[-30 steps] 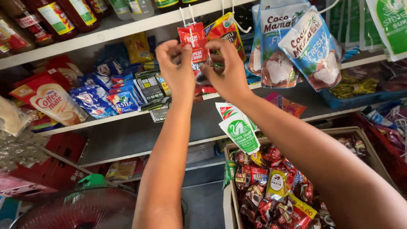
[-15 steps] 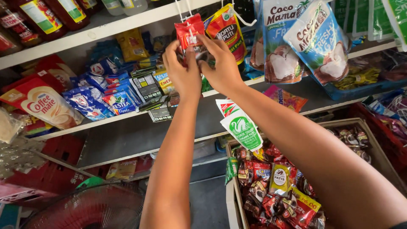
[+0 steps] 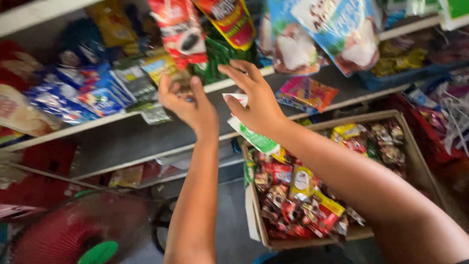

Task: Picking various coffee and condiment sachets from a box and hanging them on display hooks on a grocery store shelf.

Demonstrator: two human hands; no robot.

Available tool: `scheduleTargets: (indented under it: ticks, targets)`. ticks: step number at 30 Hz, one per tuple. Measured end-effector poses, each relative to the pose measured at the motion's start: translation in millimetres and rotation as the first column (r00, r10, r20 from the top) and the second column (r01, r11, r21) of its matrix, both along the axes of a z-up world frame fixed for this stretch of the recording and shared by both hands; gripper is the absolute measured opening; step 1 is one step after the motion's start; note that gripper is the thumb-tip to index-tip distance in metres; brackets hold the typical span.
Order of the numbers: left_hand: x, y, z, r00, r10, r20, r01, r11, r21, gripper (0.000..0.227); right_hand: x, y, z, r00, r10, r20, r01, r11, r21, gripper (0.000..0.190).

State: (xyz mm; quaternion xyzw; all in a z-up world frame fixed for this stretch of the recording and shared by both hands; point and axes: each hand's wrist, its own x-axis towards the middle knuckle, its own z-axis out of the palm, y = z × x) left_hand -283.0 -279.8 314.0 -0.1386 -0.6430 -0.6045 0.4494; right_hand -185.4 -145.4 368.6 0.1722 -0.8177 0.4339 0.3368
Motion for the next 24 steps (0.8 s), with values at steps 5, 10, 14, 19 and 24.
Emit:
scheduleTargets:
  ticks: [5, 10, 14, 19, 24]
  targets:
    - [98.7, 33.9, -53.8, 0.999, 0.004, 0.039, 0.007, 0.963, -0.269, 0.056, 81.0, 53.7, -58.5, 0.984, 0.03, 0.178, -0.003, 0.989, -0.148, 0.049]
    - [173.5, 98.9, -116.8, 0.969, -0.245, 0.044, 0.239, 0.867, -0.437, 0.046, 148.0, 118.3, -172.6, 0.927, -0.015, 0.376, 0.096, 0.976, -0.197, 0.037]
    - [203.5, 150.3, -180.2, 0.873, -0.364, 0.324, 0.487, 0.675, -0.555, 0.028, 195.5, 173.8, -287.6, 0.771, -0.073, 0.632, 0.237, 0.955, -0.18, 0.03]
    - [208.2, 209.6, -284.0, 0.753, -0.322, 0.573, 0.648, 0.51, -0.565, 0.027, 238.0, 240.7, -365.9, 0.585, -0.065, 0.808, 0.392, 0.895, -0.212, 0.028]
    - [192.9, 269.2, -341.9, 0.62, -0.058, 0.783, 0.753, 0.327, -0.572, 0.03, 258.4, 294.1, -416.4, 0.384, 0.075, 0.92, 0.582, 0.754, -0.305, 0.03]
